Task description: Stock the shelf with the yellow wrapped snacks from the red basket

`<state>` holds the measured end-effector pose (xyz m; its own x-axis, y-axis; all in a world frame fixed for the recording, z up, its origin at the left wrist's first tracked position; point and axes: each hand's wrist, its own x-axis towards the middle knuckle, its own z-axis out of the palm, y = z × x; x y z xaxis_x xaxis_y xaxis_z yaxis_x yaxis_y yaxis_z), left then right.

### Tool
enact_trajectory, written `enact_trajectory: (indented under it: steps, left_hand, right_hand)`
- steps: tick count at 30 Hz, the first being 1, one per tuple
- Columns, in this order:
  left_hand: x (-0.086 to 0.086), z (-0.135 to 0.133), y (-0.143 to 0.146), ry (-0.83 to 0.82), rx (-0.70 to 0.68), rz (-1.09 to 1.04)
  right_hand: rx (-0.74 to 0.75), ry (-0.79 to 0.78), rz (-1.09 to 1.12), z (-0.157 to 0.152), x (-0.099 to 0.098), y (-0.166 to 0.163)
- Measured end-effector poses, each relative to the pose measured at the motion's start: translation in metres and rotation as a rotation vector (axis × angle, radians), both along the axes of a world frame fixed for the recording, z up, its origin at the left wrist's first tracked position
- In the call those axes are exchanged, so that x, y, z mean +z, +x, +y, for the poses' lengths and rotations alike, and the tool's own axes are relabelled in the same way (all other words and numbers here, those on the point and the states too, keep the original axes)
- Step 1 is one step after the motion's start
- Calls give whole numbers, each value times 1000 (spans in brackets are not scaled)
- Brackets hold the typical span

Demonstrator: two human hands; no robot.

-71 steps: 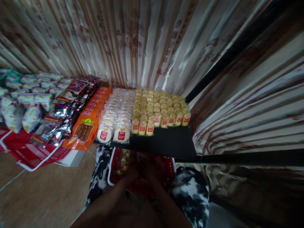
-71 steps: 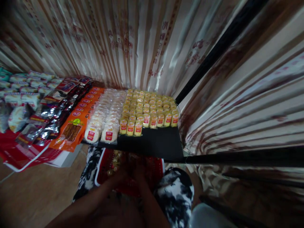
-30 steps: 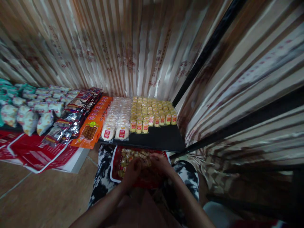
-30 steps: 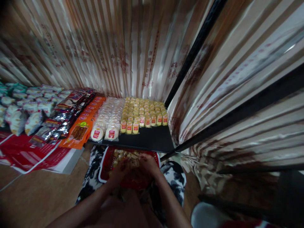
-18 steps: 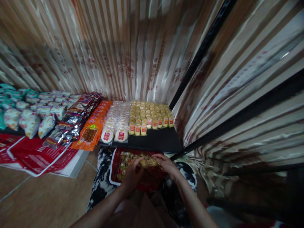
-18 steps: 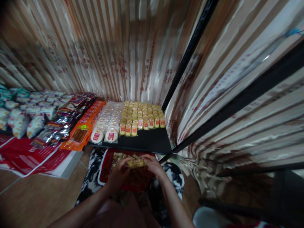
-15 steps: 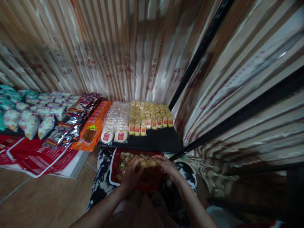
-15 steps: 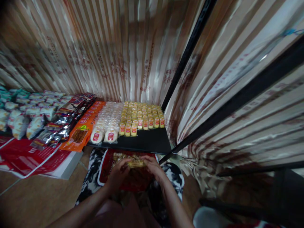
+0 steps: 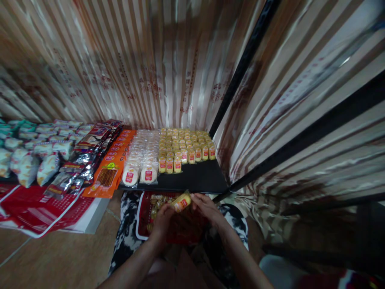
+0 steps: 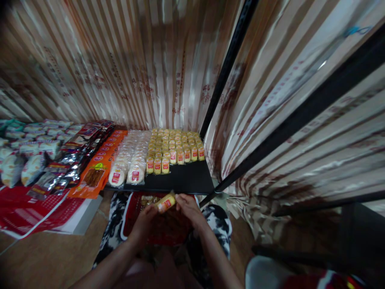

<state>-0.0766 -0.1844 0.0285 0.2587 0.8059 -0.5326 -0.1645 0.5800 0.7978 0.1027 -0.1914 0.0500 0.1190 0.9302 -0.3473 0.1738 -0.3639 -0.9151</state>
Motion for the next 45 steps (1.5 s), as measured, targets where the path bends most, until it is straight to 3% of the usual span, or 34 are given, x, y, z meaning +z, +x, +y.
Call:
enact_trajectory:
  steps: [5, 8, 12, 16, 19, 26, 32, 40, 45]
  left_hand:
    - [8, 13, -1, -17, -13, -31]
    - [12, 23, -2, -7, -22, -9]
    - [27, 37, -2, 89, -114, 50]
    - [42, 50, 4, 163, -208, 136]
    - [44, 60, 14, 207, -243, 173]
    - [47, 84, 49, 306, -286, 303]
    - [59, 89, 76, 357, -193, 134]
    - [37, 85, 90, 570, -90, 278]
    - [33, 89, 89, 585, -126, 347]
  right_hand:
    - [10, 41, -364, 3, -3, 3]
    - [-38, 170, -561, 3, 3, 3]
    - [67, 401, -532, 1, 12, 1]
    - [195, 393, -530, -1, 12, 0]
    - [194, 410, -579, -2, 8, 0]
    - [50, 466, -759, 5, 6, 4]
    - [-271, 417, -716, 34, 0, 8]
    - [-404, 366, -583, 83, -6, 10]
    - [-429, 337, -637, 101, -7, 6]
